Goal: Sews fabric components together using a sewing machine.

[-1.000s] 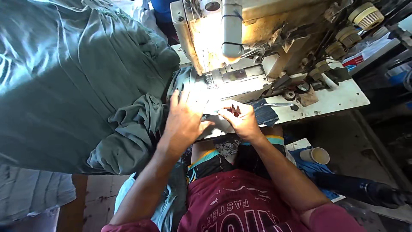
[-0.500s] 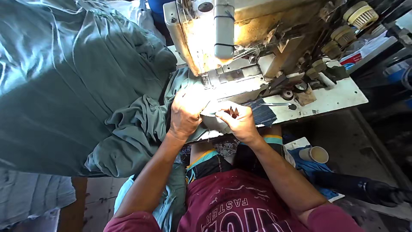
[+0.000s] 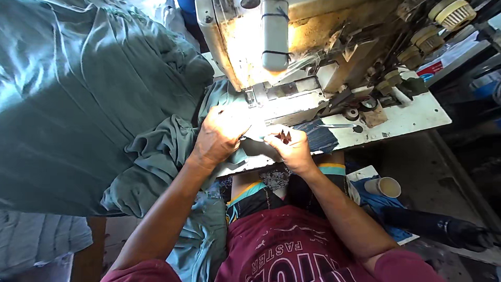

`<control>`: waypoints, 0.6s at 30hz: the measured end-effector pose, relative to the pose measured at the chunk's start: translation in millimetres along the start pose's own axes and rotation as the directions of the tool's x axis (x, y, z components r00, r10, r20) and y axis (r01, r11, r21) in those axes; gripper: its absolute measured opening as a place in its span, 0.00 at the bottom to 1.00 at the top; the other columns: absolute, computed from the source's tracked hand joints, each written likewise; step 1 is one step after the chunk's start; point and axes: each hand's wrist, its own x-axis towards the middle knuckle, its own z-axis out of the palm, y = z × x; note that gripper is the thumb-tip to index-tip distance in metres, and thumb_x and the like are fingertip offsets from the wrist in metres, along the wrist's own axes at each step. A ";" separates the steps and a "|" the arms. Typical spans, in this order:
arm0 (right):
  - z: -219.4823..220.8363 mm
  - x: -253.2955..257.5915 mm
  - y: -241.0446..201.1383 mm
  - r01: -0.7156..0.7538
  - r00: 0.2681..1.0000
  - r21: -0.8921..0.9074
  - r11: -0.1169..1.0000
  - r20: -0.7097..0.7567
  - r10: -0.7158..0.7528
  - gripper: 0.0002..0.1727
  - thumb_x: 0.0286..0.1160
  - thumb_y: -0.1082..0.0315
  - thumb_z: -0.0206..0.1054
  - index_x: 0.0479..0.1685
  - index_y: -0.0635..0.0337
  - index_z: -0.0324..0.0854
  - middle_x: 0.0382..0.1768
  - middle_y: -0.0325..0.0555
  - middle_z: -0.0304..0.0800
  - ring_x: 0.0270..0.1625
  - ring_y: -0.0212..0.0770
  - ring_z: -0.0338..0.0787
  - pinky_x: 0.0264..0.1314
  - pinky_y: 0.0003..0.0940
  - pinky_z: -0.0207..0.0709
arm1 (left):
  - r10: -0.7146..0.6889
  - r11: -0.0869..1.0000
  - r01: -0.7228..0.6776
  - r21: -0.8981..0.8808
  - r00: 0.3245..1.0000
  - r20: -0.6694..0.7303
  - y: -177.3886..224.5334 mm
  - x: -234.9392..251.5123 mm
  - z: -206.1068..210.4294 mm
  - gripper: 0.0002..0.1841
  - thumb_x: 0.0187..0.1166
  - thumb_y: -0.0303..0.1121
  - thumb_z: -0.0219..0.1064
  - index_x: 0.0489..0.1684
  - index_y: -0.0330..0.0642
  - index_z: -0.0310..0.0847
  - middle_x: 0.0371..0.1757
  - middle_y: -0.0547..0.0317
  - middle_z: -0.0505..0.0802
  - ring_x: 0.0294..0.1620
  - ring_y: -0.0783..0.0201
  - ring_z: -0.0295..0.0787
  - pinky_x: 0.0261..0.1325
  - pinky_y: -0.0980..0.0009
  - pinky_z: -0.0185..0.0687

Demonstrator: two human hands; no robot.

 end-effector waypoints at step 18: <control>15.7 17.2 6.3 0.030 0.996 -0.265 0.964 -0.075 -0.051 0.09 0.80 0.70 0.71 0.55 0.57 0.86 0.39 0.44 0.90 0.34 0.37 0.88 0.33 0.33 0.85 | -0.094 0.984 0.124 -0.128 0.971 0.221 -20.5 10.4 -23.8 0.19 0.76 0.53 0.66 0.49 0.48 0.89 0.67 0.52 0.85 0.71 0.49 0.79 0.71 0.44 0.71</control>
